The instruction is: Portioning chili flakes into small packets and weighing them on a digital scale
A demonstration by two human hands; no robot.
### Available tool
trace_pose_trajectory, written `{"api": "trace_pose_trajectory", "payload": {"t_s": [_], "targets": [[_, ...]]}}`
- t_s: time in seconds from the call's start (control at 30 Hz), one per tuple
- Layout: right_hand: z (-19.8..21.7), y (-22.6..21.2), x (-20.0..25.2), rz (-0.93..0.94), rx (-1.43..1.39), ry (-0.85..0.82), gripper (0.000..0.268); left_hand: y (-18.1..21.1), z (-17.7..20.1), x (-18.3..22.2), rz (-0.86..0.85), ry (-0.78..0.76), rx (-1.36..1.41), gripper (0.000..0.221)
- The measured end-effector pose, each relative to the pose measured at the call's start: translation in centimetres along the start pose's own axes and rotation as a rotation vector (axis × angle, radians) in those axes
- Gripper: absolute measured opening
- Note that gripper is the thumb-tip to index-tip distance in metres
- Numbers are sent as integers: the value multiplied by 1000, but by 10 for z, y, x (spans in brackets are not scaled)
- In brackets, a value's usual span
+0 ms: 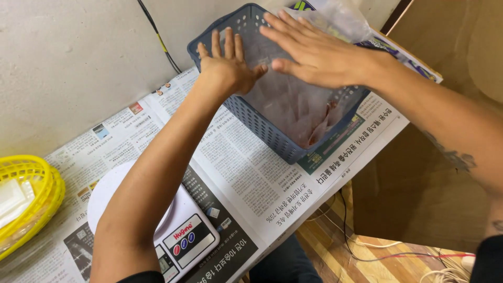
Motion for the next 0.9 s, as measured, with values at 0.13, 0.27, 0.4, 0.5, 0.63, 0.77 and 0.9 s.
{"api": "trace_pose_trajectory", "payload": {"t_s": [0.13, 0.27, 0.4, 0.5, 0.63, 0.77, 0.9], "targets": [[-18, 8, -22, 66, -24, -38, 79, 25, 3, 39, -35, -184, 84, 86], [-30, 19, -11, 150, -76, -138, 78, 44, 17, 85, -205, -251, 288, 76], [-6, 22, -2, -29, -164, -178, 67, 59, 4, 82, -184, -233, 382, 81], [19, 18, -28, 168, -55, 98, 53, 65, -5, 70, -118, -103, 286, 88], [19, -2, -73, 255, -5, 140, 50, 72, -2, 74, -99, 92, 228, 94], [-13, -10, -98, 148, 25, -130, 46, 84, 6, 102, -228, 146, 289, 87], [7, -16, -102, 320, 0, 1, 29, 75, 2, 123, -324, 215, 266, 80]]}}
Point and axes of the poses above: each hand's wrist, its own x-axis away from the middle knuckle, its own z-axis out of the back of the hand, y = z × x, the point moved 9 cm from there along -x, towards the middle knuckle
